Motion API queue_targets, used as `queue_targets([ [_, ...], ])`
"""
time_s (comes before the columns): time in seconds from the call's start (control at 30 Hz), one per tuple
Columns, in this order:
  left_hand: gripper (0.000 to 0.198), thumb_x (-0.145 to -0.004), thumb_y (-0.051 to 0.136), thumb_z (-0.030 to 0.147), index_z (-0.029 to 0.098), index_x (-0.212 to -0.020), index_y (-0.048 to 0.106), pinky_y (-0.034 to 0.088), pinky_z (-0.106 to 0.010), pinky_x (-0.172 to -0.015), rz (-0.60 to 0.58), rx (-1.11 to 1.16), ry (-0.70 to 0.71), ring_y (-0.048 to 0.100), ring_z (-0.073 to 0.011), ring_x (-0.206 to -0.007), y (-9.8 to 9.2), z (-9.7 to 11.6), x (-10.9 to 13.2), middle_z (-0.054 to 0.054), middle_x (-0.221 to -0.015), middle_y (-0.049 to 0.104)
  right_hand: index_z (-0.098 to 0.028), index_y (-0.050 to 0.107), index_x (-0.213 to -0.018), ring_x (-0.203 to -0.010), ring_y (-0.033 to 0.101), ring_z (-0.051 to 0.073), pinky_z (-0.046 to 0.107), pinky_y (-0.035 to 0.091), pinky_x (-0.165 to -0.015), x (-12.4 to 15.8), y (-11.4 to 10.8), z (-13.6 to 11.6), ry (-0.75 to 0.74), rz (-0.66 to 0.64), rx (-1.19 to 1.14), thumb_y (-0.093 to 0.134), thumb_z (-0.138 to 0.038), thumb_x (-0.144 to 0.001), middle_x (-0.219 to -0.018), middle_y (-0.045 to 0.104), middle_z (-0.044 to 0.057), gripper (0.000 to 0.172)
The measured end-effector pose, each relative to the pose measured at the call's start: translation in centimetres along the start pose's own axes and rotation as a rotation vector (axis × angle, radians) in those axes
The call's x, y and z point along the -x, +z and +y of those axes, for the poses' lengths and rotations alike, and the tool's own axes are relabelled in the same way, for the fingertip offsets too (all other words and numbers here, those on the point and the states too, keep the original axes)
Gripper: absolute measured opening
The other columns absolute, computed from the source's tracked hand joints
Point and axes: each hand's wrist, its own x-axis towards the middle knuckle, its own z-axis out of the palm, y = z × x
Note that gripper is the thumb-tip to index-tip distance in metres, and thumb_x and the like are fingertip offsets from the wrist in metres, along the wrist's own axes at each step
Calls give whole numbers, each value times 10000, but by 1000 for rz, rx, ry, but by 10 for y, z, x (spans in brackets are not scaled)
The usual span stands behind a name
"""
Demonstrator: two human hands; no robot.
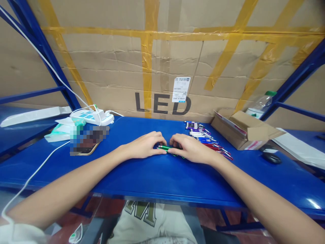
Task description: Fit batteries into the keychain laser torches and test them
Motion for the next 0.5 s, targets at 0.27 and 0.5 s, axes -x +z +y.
queue_targets([
  [0.27,364,-1030,705,501,237,-1279,682,481,-380,-982,16,16,30,611,-261,-1114,-1,1,1,-70,-1178,675,-213,614,-952,-790,614,186,297,418,-727,0,-2,-2,15,7,-54,648,-227,-1030,-887,678,15,86],
  [0.5,334,-1042,687,490,234,-1256,708,477,-385,-995,8,6,27,610,-264,-1121,0,2,0,-72,-1169,685,-211,610,-920,-750,625,170,294,384,-718,-2,-3,-4,99,36,12,559,-121,-1001,-872,716,10,131],
])
